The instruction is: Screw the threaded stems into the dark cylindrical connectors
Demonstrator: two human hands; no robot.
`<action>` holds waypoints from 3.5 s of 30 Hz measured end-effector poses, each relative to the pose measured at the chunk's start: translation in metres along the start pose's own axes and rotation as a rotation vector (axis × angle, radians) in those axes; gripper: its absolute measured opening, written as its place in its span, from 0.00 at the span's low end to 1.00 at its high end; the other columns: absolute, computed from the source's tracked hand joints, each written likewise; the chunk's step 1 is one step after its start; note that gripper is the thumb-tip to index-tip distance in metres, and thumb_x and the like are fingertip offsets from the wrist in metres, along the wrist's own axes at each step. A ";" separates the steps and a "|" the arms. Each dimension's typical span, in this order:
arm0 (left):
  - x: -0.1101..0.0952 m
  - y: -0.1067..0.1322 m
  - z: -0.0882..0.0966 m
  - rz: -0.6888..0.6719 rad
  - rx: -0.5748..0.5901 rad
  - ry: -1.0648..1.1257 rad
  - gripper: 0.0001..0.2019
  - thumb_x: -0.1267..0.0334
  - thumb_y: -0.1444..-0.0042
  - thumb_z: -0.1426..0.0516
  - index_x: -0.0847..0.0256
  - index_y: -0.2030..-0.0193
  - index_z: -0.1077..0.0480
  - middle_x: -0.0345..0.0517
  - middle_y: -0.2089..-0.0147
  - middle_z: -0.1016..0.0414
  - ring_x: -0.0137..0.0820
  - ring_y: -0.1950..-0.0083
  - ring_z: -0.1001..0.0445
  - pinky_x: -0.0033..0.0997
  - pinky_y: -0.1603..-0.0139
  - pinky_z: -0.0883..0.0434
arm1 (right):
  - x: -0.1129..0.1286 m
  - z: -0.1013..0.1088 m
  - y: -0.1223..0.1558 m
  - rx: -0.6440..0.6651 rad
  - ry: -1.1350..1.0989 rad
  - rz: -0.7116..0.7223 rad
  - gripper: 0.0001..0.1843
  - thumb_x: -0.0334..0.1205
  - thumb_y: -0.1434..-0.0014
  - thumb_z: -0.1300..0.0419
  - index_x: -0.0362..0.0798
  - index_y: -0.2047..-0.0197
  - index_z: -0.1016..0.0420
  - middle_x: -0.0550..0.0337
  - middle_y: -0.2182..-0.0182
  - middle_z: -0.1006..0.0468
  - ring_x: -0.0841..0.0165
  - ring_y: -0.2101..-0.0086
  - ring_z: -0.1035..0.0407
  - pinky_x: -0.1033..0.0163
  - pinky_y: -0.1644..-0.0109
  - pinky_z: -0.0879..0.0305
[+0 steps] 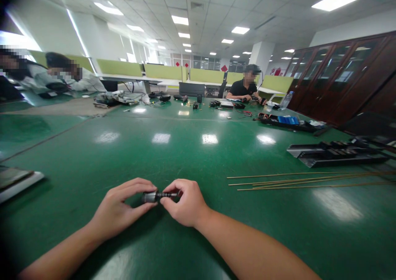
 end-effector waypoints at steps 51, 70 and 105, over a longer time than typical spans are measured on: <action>0.000 0.000 0.010 0.003 -0.029 -0.037 0.15 0.67 0.45 0.35 0.54 0.50 0.25 0.46 0.52 0.24 0.32 0.52 0.24 0.31 0.50 0.26 | 0.003 0.003 0.001 -0.016 0.007 -0.022 0.03 0.35 0.45 0.35 0.47 0.65 0.20 0.61 0.72 0.22 0.69 0.71 0.30 0.65 0.66 0.36; 0.002 0.000 0.013 -0.008 -0.044 -0.053 0.17 0.67 0.45 0.35 0.51 0.49 0.26 0.41 0.51 0.25 0.30 0.51 0.25 0.30 0.49 0.26 | 0.003 0.006 -0.001 -0.040 -0.010 -0.007 0.03 0.34 0.46 0.34 0.47 0.66 0.21 0.62 0.73 0.22 0.69 0.72 0.31 0.65 0.66 0.37; 0.003 -0.001 0.024 -0.027 -0.065 -0.087 0.15 0.67 0.45 0.35 0.55 0.49 0.24 0.48 0.50 0.24 0.33 0.52 0.23 0.33 0.50 0.24 | 0.005 0.011 -0.001 -0.099 -0.002 0.000 0.03 0.36 0.45 0.33 0.47 0.66 0.21 0.62 0.72 0.21 0.69 0.72 0.31 0.65 0.66 0.36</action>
Point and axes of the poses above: each hand's wrist, its own y-axis away from the middle knuckle, its own z-axis out of the back of the hand, x = y × z, the point moved 9 cm from there along -y, towards the middle knuckle
